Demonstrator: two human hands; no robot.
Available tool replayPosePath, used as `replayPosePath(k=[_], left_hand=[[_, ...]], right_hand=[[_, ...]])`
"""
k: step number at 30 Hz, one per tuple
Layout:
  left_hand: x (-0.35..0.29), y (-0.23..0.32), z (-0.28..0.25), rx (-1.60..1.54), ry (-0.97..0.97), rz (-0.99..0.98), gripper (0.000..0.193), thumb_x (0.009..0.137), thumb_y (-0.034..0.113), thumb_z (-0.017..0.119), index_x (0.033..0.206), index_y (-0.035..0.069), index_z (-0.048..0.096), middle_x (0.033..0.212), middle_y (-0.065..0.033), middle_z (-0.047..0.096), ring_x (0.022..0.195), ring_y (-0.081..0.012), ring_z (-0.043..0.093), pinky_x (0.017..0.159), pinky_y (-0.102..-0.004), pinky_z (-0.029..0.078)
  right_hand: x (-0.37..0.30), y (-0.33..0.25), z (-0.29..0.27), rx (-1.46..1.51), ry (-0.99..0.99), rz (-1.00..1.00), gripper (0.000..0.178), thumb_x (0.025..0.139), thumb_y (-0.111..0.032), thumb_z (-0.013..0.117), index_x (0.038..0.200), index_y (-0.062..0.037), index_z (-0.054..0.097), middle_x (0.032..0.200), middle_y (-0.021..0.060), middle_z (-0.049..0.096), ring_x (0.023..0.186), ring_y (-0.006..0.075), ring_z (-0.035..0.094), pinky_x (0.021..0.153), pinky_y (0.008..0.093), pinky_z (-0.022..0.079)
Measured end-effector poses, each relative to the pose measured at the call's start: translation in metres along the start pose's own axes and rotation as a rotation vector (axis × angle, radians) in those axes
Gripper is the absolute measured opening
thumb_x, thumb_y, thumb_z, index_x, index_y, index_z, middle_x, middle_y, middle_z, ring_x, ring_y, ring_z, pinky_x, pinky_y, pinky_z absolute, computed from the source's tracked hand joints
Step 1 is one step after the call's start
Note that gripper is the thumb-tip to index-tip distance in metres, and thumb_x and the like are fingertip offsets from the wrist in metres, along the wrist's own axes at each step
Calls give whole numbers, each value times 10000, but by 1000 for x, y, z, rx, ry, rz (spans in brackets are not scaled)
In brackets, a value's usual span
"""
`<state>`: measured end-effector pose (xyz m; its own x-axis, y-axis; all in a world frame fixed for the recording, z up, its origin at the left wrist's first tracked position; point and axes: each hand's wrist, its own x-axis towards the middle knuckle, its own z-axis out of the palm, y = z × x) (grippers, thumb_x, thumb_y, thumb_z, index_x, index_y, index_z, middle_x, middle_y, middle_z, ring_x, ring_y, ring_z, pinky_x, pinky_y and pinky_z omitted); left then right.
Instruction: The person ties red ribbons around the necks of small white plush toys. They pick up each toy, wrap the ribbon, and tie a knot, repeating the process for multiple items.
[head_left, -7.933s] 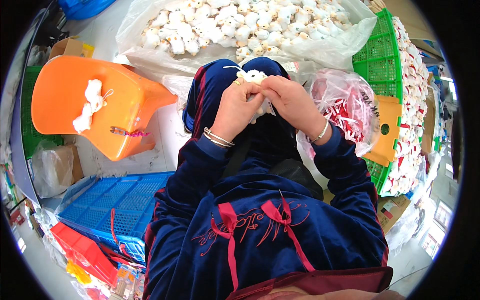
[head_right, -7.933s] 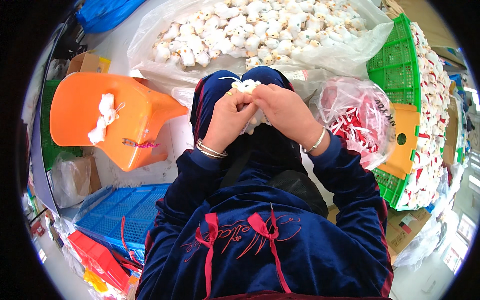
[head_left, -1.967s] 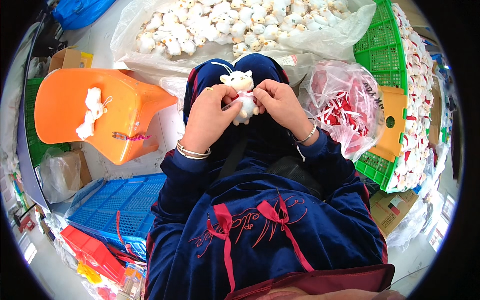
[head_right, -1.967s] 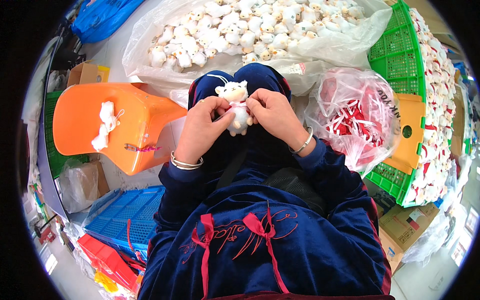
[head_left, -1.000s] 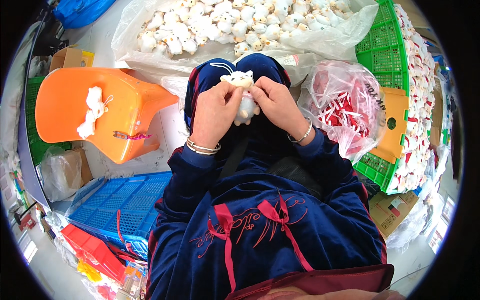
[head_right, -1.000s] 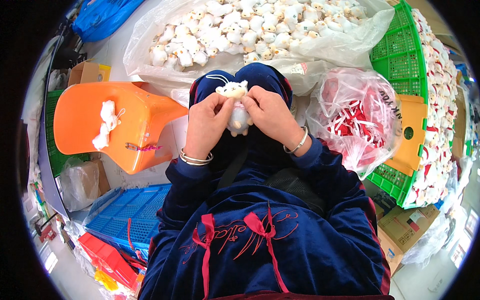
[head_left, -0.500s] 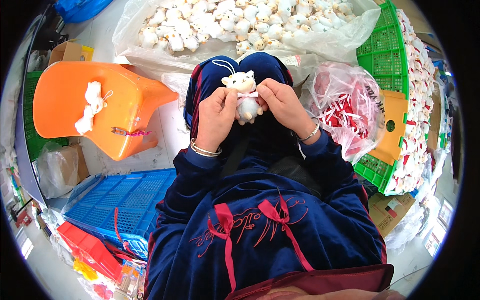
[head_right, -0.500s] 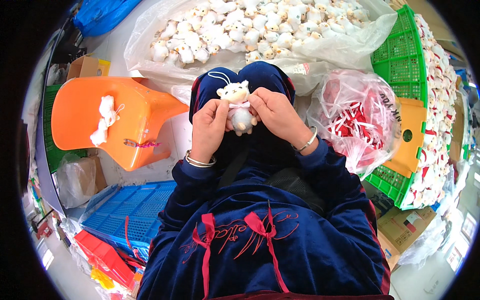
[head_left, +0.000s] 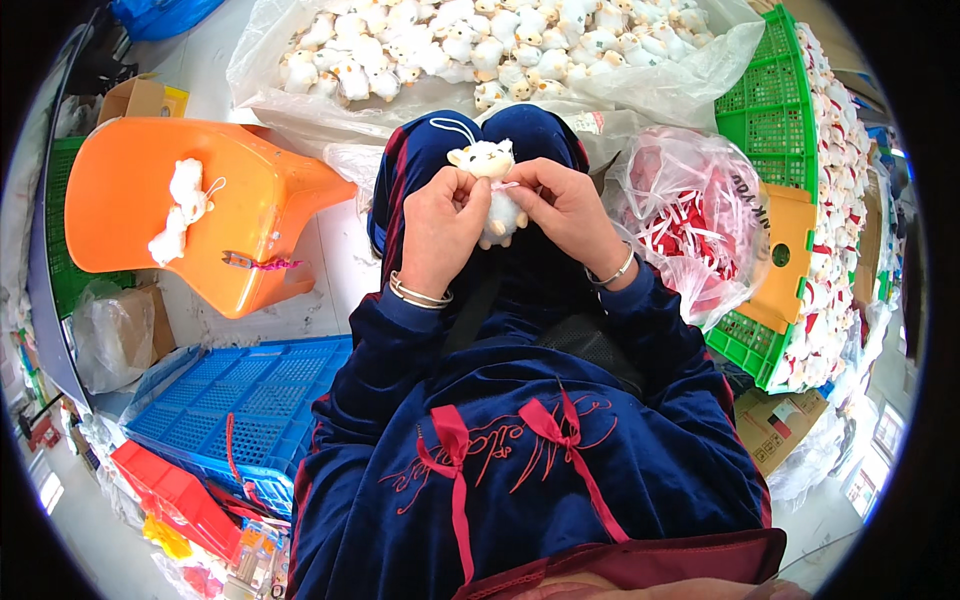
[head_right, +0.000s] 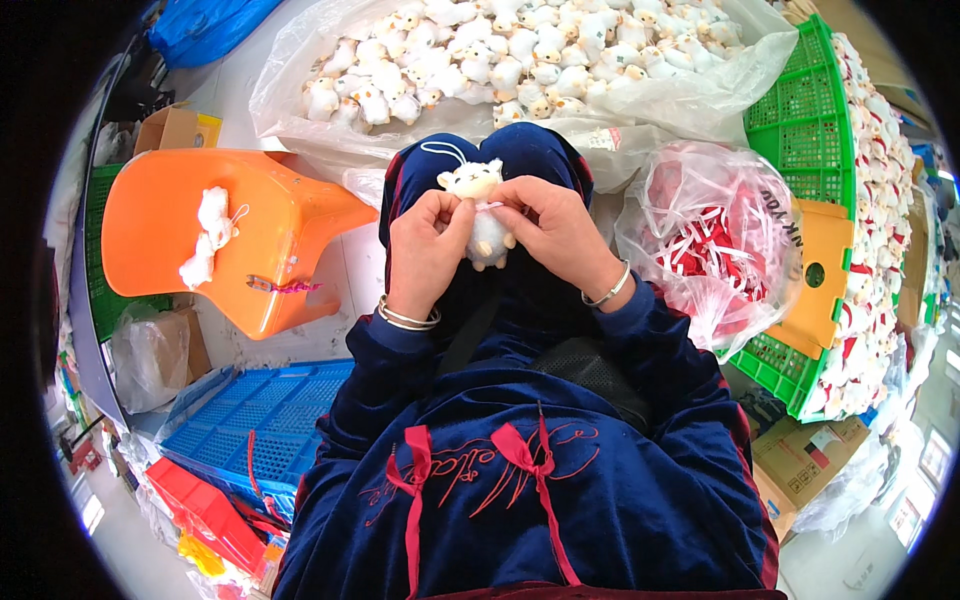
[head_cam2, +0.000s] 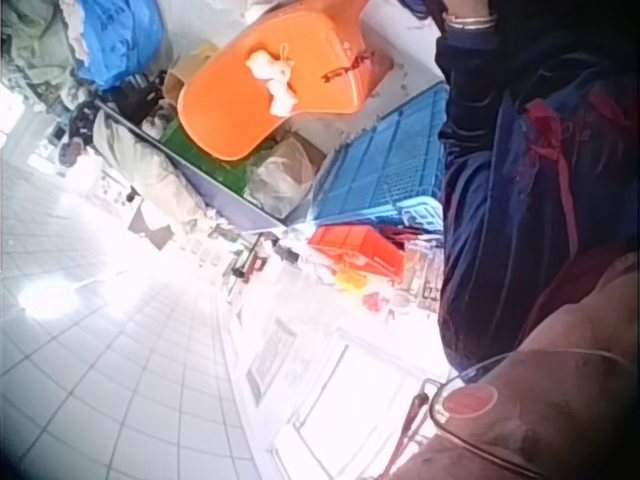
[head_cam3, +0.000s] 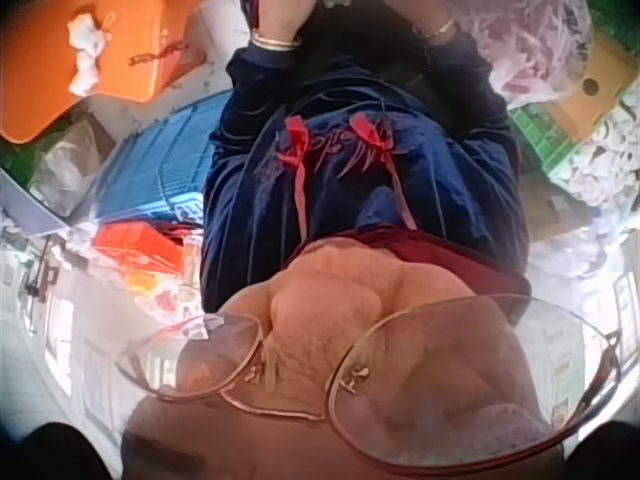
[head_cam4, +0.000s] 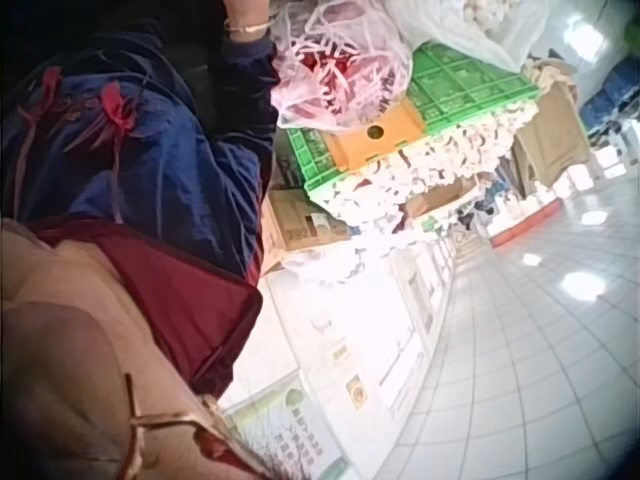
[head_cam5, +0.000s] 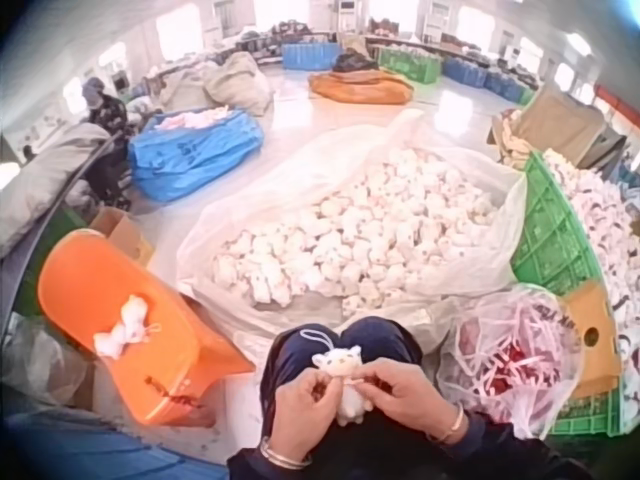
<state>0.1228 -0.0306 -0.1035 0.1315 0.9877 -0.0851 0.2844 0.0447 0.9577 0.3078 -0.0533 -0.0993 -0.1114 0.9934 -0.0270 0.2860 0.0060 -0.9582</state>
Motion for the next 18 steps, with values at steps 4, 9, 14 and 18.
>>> replayPosePath(k=[4, 9, 14, 18], left_hand=[[-1, 4, 0, -38, -8, 9, 175, 950, 132, 692, 911, -36, 666, 720, -96, 690, 607, -116, 642, 578, -294, 518], [-1, -4, 2, -14, -31, 91, 165, 983, 128, 646, 919, -24, 642, 742, -98, 686, 596, -114, 632, 556, -295, 507], [-3, -2, 0, -179, -85, -70, 180, 996, 140, 631, 912, -19, 634, 724, -90, 668, 592, -111, 624, 553, -296, 506], [5, -5, -5, -149, -122, -101, 205, 977, 164, 660, 893, -20, 633, 700, -85, 658, 599, -106, 621, 562, -296, 515]], right_hand=[[1, -3, 1, -8, 39, 19, 119, 982, -108, 662, 1005, 8, 674, 806, 55, 672, 708, 104, 577, 660, 272, 491], [5, -3, 2, 3, 67, 130, 168, 1001, -139, 626, 916, 5, 639, 745, 39, 654, 669, 92, 565, 622, 272, 477], [8, 2, 3, 220, 21, 274, 186, 1041, -164, 586, 916, -31, 624, 754, -27, 602, 615, 26, 527, 560, 200, 445], [12, -6, 0, 184, -4, 325, 212, 1007, -168, 607, 909, 16, 651, 733, 22, 648, 627, 69, 574, 572, 263, 470]])
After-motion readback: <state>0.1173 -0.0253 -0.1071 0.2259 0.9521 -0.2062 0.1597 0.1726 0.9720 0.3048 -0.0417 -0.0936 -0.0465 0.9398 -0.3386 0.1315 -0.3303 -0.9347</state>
